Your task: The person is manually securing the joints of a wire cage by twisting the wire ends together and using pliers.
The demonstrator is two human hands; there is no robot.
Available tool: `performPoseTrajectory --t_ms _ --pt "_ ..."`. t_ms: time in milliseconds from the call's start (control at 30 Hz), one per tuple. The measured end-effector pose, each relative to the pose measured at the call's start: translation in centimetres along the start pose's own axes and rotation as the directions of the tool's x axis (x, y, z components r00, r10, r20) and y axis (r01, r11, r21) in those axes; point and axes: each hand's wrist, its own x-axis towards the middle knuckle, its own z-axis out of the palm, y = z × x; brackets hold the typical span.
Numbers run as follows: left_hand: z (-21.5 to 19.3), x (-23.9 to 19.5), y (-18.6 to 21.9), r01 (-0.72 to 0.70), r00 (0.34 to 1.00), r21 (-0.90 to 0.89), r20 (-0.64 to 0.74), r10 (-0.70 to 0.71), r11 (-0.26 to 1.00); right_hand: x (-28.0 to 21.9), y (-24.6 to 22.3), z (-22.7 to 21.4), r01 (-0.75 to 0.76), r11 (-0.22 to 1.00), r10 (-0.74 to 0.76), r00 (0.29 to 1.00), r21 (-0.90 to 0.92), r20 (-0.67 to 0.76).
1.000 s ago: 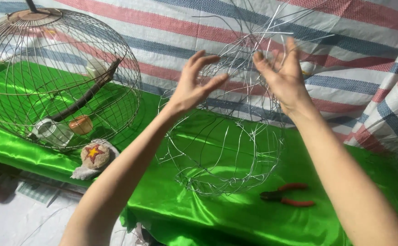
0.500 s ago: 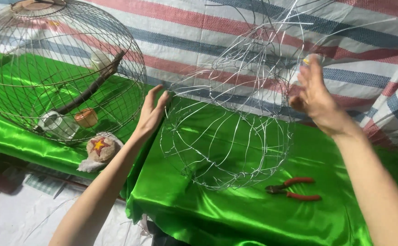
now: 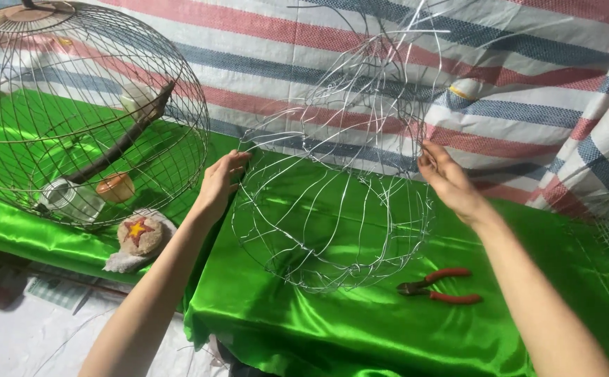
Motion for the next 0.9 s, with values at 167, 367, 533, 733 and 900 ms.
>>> performPoseTrajectory --t_ms 167,367,533,733,900 --pt "-1.0 0.9 -0.2 -0.047 0.999 0.011 0.017 0.047 0.999 1.5 1.3 -0.1 0.084 0.994 -0.087 0.995 -0.065 -0.046" --pt "-0.2 0.3 0.3 -0.027 1.0 -0.164 -0.019 0.024 0.986 2.3 -0.8 1.0 0.141 0.988 -0.147 0.984 -0.061 -0.105" --pt "0.0 3.6 -4.0 -0.014 0.999 -0.313 -0.051 -0.002 0.95 2.0 -4.4 3.0 0.117 0.991 -0.127 0.977 -0.07 -0.171" --pt "0.4 2.2 -2.9 0.007 0.985 -0.369 -0.159 -0.071 0.929 1.0 -3.0 1.6 0.101 0.98 -0.142 0.957 -0.171 -0.251" --pt "0.2 2.5 -3.1 0.016 0.977 -0.444 -0.182 -0.108 0.896 -2.0 7.5 -1.0 -0.342 0.916 0.401 0.8 0.21 -0.447"
